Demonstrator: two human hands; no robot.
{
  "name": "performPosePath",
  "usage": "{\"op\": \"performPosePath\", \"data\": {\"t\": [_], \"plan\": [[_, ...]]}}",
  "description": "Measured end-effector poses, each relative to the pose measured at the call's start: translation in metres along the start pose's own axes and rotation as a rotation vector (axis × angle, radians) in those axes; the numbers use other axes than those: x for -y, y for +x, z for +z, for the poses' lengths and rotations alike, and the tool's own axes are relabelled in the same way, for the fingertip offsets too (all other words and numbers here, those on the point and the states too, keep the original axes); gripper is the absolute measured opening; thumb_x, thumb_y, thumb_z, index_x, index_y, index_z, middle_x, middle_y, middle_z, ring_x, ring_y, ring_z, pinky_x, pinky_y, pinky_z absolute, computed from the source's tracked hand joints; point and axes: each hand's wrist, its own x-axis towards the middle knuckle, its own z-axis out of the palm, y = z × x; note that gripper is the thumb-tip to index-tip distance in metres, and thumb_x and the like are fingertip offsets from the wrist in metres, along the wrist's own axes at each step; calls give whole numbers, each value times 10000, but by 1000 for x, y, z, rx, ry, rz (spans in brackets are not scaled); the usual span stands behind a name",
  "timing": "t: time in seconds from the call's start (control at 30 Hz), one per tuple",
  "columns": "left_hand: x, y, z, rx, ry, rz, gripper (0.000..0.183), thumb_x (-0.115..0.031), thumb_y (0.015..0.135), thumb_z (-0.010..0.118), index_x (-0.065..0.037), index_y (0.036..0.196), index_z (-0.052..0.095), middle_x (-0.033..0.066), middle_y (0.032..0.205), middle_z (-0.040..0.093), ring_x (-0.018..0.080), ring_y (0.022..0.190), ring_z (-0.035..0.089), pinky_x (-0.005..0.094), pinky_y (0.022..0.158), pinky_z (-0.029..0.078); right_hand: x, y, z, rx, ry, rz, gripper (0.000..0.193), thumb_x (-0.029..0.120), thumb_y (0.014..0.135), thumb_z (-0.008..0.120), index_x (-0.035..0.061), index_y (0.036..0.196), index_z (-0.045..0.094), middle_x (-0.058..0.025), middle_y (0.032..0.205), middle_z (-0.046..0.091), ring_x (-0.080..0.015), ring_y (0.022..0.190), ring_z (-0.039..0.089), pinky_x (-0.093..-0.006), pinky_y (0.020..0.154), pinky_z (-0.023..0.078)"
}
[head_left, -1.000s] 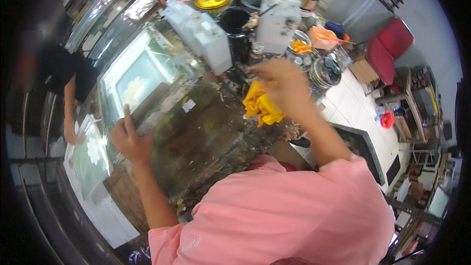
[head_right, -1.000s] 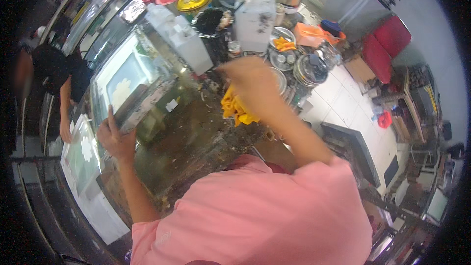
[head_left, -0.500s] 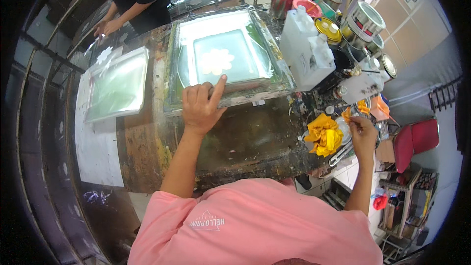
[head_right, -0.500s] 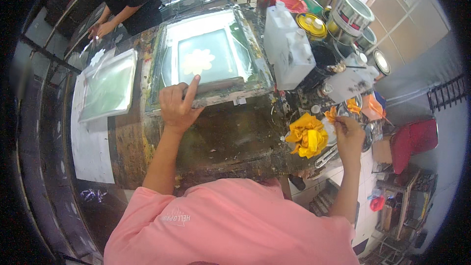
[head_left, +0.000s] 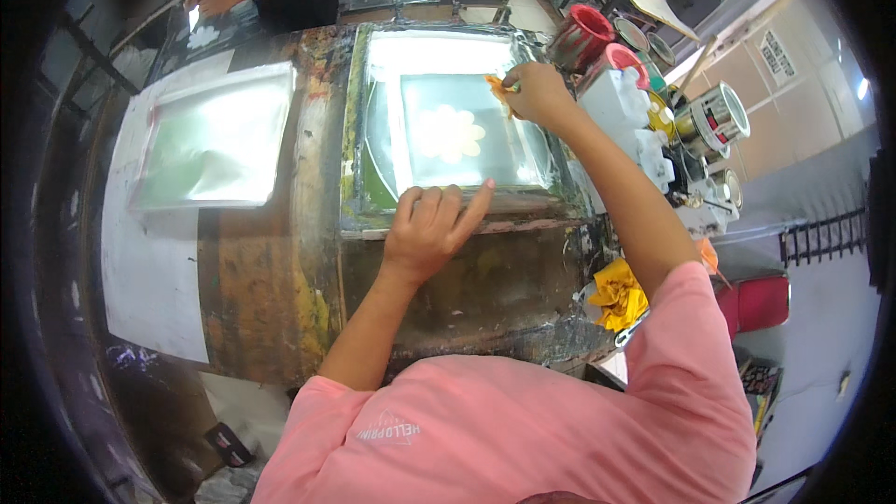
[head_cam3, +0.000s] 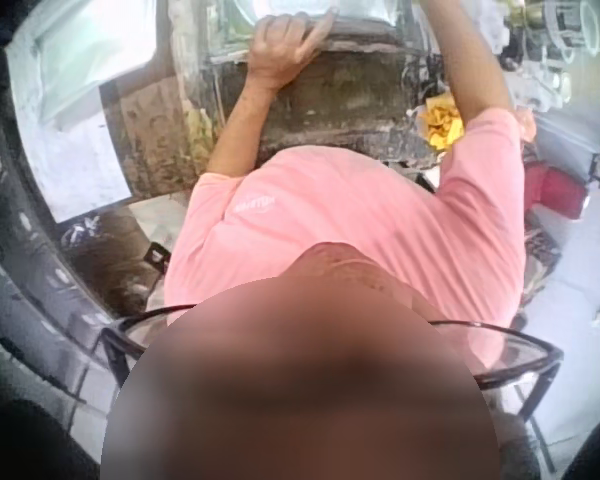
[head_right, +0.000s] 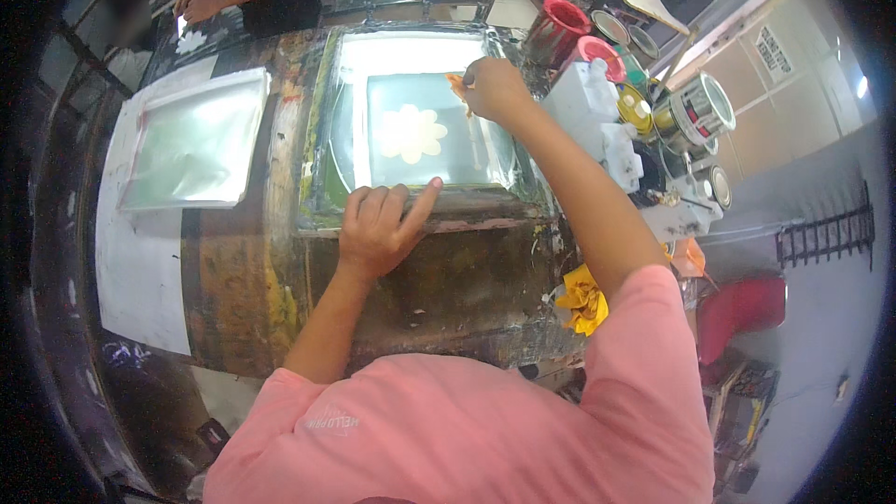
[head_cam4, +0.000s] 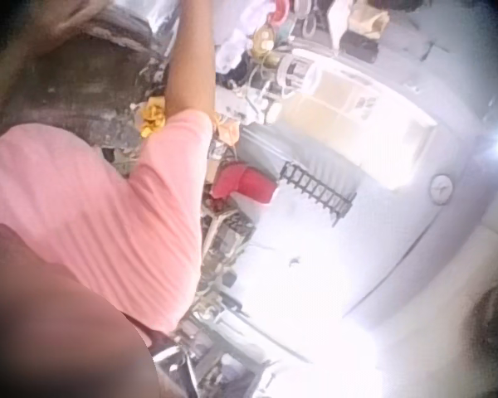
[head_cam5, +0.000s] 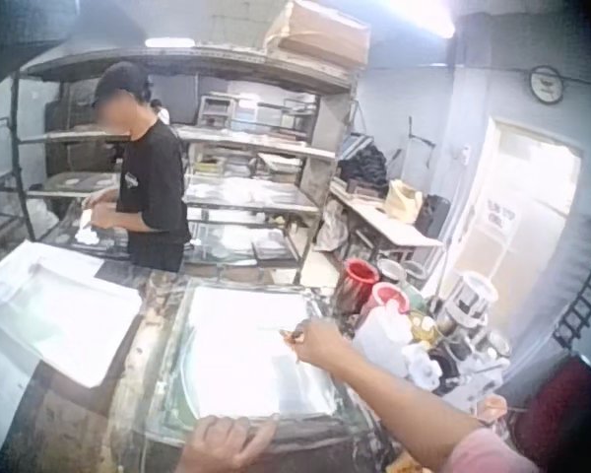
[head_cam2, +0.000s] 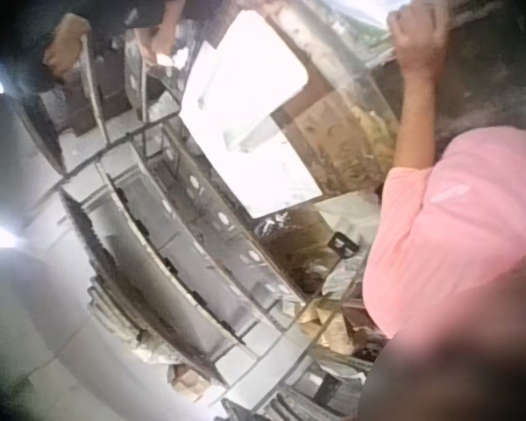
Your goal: The person repeatedly applies ink to a screen printing frame using a squeegee, then lifts the frame to reveal a flower-shaped print on the fabric below. The person also wipes the frame with a yellow cloth between cycles.
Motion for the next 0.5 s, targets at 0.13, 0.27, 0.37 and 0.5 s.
{"op": "performPosePath", "data": {"t": [0.13, 0.27, 0.37, 0.5], "plan": [[-2, -2, 3, -40, 49, -1, 550, -178, 907, 666, -265, 1448, 624, 9, 1021, 582, 165, 891, 572, 367, 829, 508, -40, 43, 61, -31, -230, -130, 195, 172, 767, 759, 43, 902, 816, -182, 763, 745, -325, 725, 748, -408, 736, 593], [-1, -3, 1, -64, 77, 1, 539, -110, 914, 647, -239, 1436, 623, 6, 986, 552, 170, 893, 538, 356, 843, 519, -35, 29, 53, 245, -174, -136, 164, 170, 759, 753, 42, 841, 813, -191, 767, 742, -342, 725, 745, -420, 735, 590], [0, -5, 2, -83, 57, -6, 534, -87, 908, 643, -220, 1425, 626, 7, 962, 540, 171, 889, 524, 353, 839, 520, -13, -26, 24, 425, -148, -135, 162, 175, 754, 747, 39, 816, 810, -191, 766, 743, -339, 721, 745, -428, 730, 586], [1, 1, 2, -77, 31, -6, 528, -88, 901, 642, -215, 1413, 633, 4, 956, 542, 169, 881, 528, 348, 827, 513, -8, -62, 11, 348, -40, -132, 172, 158, 751, 737, -10, 756, 773, -250, 721, 698, -411, 693, 716, -457, 722, 584]]}}
